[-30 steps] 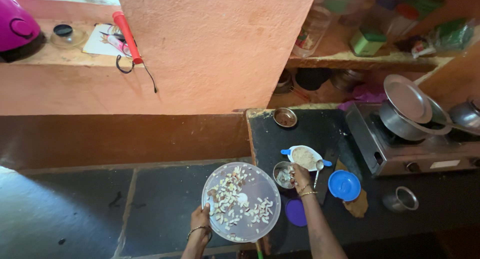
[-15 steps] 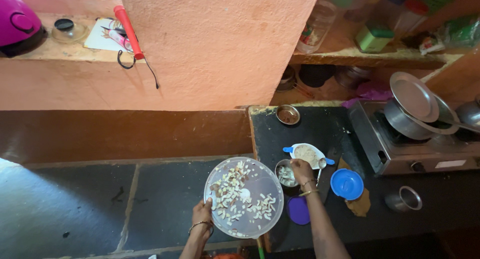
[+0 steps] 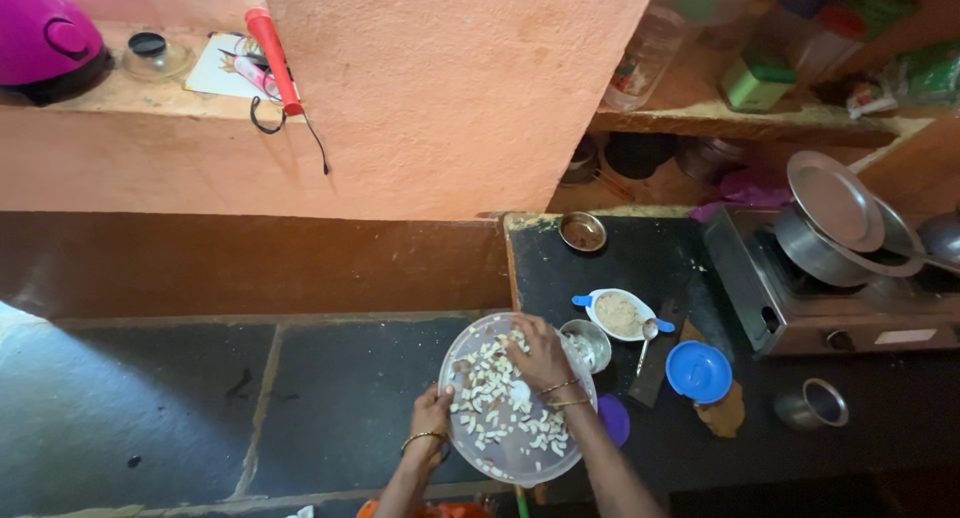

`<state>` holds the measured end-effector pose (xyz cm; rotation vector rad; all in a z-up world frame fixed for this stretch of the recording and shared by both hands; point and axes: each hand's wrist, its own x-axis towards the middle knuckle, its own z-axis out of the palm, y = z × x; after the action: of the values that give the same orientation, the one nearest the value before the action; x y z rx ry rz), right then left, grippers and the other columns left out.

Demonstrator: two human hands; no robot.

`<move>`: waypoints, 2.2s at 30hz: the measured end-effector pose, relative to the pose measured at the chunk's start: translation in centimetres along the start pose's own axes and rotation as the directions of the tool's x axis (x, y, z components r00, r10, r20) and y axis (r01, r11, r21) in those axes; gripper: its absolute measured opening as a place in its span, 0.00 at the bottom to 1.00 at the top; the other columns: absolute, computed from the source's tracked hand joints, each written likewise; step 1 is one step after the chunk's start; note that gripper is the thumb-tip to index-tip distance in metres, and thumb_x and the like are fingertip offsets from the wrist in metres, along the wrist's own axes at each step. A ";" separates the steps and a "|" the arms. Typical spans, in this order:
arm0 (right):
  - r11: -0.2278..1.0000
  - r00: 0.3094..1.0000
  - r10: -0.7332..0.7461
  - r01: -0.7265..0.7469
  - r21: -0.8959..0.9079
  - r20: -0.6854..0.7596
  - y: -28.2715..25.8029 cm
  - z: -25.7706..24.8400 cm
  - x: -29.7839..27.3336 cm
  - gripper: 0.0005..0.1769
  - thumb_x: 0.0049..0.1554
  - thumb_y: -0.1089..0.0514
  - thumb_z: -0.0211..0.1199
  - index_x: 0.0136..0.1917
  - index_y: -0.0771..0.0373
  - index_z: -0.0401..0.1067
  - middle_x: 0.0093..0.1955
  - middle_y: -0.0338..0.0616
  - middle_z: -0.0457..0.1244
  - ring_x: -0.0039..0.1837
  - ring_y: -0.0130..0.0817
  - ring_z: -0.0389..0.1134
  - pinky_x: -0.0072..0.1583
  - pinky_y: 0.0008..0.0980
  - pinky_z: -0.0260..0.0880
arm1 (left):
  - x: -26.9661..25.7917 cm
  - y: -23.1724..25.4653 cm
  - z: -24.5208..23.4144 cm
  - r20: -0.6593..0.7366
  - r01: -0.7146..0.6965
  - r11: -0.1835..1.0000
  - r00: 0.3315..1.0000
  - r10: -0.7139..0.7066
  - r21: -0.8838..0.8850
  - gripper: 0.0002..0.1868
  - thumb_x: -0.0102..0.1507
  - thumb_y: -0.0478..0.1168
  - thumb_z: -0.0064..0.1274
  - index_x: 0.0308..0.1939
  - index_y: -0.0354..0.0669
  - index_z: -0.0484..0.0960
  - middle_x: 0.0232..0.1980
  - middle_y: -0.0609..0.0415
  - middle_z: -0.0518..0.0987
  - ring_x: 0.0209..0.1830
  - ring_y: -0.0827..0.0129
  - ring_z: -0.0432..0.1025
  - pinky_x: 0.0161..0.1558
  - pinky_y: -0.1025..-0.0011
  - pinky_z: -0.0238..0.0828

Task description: The person scoops chopped coconut pieces from a plastic plate on the floor into a steel bowl, then carries the plate and bowl back to the kitchen counter and covers the filled bowl with a round plastic lid.

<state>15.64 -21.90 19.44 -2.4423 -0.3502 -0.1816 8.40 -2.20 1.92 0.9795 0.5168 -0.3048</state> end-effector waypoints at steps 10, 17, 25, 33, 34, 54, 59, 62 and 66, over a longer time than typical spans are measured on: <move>0.962 0.958 0.245 -0.259 0.085 0.148 -1.4 0.4 -2.4 0.14 0.56 0.54 0.58 0.52 0.63 0.73 0.59 0.51 0.64 0.59 0.45 0.69 0.61 0.41 0.75 | -0.3 1.1 0.0 -0.001 0.005 0.996 1.000 -0.006 -0.091 0.16 0.70 0.40 0.45 0.53 0.30 0.80 0.41 0.48 0.84 0.36 0.65 0.77 0.41 0.66 0.77; 0.960 0.987 -0.127 0.146 -0.240 0.094 -3.2 -0.2 -3.5 0.34 0.50 0.45 0.69 0.65 0.61 0.68 0.67 0.62 0.57 0.72 0.62 0.58 0.69 0.65 0.50 | 0.2 1.2 0.3 0.004 -0.018 0.993 1.000 0.018 -0.112 0.16 0.69 0.40 0.46 0.54 0.31 0.80 0.42 0.48 0.85 0.35 0.66 0.79 0.40 0.67 0.78; 0.951 0.980 0.005 0.057 -0.305 0.198 -5.6 -0.1 -4.7 0.18 0.60 0.44 0.60 0.57 0.57 0.70 0.57 0.48 0.60 0.62 0.44 0.64 0.61 0.47 0.66 | 0.4 0.4 0.1 -0.018 0.040 0.990 0.999 -0.043 -0.137 0.16 0.70 0.39 0.46 0.53 0.27 0.79 0.40 0.44 0.84 0.34 0.61 0.78 0.39 0.63 0.78; 0.795 0.928 -0.335 0.372 -0.479 0.164 2.5 5.0 -5.6 0.08 0.61 0.56 0.55 0.52 0.56 0.73 0.47 0.42 0.62 0.51 0.39 0.69 0.43 0.36 0.76 | 0.4 -0.6 -0.3 -0.017 0.036 0.990 0.999 -0.039 -0.133 0.16 0.70 0.39 0.45 0.54 0.27 0.79 0.42 0.43 0.85 0.36 0.61 0.80 0.41 0.62 0.79; 0.792 0.943 -0.289 0.332 -0.513 0.165 3.6 5.5 -5.1 0.07 0.62 0.56 0.55 0.51 0.57 0.73 0.46 0.43 0.63 0.47 0.37 0.69 0.41 0.33 0.75 | 0.5 -0.5 -0.4 -0.025 0.045 0.991 0.998 -0.049 -0.127 0.16 0.70 0.39 0.45 0.54 0.28 0.79 0.42 0.43 0.85 0.36 0.61 0.79 0.41 0.62 0.78; 0.309 0.580 0.809 -0.559 0.770 0.096 17.6 -2.0 0.4 0.22 0.60 0.39 0.58 0.40 0.59 0.68 0.27 0.37 0.57 0.24 0.25 0.51 0.26 0.25 0.47 | 1.4 0.5 -2.0 -0.084 0.005 0.995 0.996 -0.013 -0.097 0.19 0.70 0.39 0.46 0.57 0.26 0.78 0.44 0.43 0.84 0.36 0.61 0.78 0.41 0.62 0.77; 0.541 0.627 0.776 -0.721 0.433 0.075 18.5 -1.6 1.0 0.22 0.60 0.43 0.63 0.46 0.66 0.77 0.31 0.42 0.63 0.28 0.30 0.60 0.30 0.29 0.60 | 1.4 0.7 -2.7 -0.092 0.000 0.986 0.996 -0.016 -0.166 0.18 0.70 0.39 0.45 0.57 0.26 0.76 0.44 0.43 0.84 0.37 0.62 0.79 0.42 0.63 0.78; 0.593 0.639 0.765 -0.750 0.294 0.087 18.7 -1.6 1.0 0.20 0.60 0.46 0.62 0.53 0.64 0.79 0.36 0.44 0.68 0.33 0.35 0.66 0.36 0.36 0.69 | 1.1 0.8 -3.1 -0.119 -0.037 0.993 0.993 0.023 -0.114 0.18 0.70 0.39 0.46 0.56 0.25 0.78 0.44 0.44 0.84 0.38 0.63 0.79 0.42 0.64 0.78; 0.836 0.836 0.548 -0.548 -0.008 -0.035 18.3 -2.3 0.8 0.18 0.59 0.46 0.64 0.54 0.60 0.82 0.45 0.46 0.73 0.45 0.33 0.73 0.51 0.36 0.72 | 0.8 0.9 -3.3 -0.125 -0.015 0.994 0.992 0.002 -0.104 0.19 0.70 0.40 0.46 0.56 0.25 0.78 0.43 0.43 0.84 0.36 0.61 0.78 0.40 0.61 0.77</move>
<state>21.71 -36.88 10.53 -2.4450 0.3780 0.0305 8.59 1.05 0.68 0.9021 0.6365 -0.2078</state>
